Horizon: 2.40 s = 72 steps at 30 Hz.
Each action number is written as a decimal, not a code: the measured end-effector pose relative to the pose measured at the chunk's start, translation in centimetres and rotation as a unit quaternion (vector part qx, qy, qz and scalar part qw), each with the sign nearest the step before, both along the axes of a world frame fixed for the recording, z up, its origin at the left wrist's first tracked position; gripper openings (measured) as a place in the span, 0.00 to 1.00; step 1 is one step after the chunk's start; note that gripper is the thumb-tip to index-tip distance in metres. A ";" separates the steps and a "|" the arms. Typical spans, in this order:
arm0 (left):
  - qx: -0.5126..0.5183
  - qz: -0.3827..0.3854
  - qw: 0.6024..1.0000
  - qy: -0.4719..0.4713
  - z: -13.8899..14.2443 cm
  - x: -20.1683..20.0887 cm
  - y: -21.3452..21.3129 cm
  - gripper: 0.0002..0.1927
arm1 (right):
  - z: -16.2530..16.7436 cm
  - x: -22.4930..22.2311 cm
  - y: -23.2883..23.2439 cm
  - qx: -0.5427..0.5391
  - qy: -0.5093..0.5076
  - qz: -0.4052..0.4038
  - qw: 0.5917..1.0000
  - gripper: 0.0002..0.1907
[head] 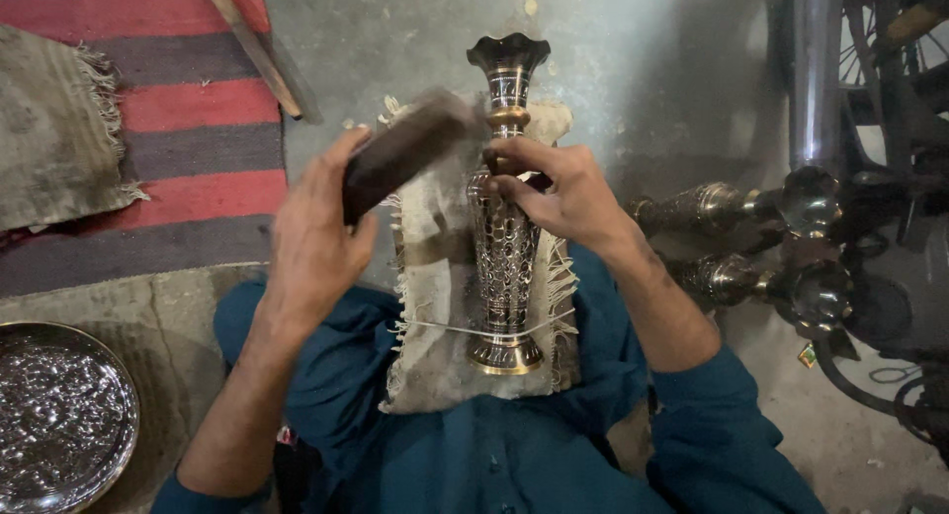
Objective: The person uses a hammer and a small metal punch to engrave a decorative pattern on a silver-colored metal vase. The vase is held steady on a cloth pad on the lap while the person repeatedly taps the punch to create small indentations in the metal surface.
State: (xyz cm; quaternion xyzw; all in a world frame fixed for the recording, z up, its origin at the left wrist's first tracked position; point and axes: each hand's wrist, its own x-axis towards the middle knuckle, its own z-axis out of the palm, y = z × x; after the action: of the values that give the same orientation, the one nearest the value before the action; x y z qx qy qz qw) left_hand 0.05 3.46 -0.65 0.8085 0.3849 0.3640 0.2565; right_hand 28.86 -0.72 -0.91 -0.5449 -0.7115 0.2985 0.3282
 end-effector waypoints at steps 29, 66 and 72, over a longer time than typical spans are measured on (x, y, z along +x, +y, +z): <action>-0.009 0.054 0.985 0.165 -0.6 0.4 0.4 0.39 | -0.8 0.5 0.2 0.025 0.026 0.000 0.999 0.20; -0.075 -0.012 0.997 -0.016 0.4 0.8 -0.8 0.41 | -1.8 1.3 -0.4 0.012 0.082 0.020 0.996 0.18; -0.025 0.051 0.953 0.297 0.3 0.3 -0.4 0.35 | -1.3 1.1 0.2 -0.002 0.075 0.060 0.995 0.19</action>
State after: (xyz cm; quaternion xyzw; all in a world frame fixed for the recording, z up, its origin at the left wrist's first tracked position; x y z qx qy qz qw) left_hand 0.40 3.03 -0.39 0.8525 0.4937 0.1101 0.1319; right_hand 29.98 -0.54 -2.16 -0.4778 -0.7159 0.3589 0.3611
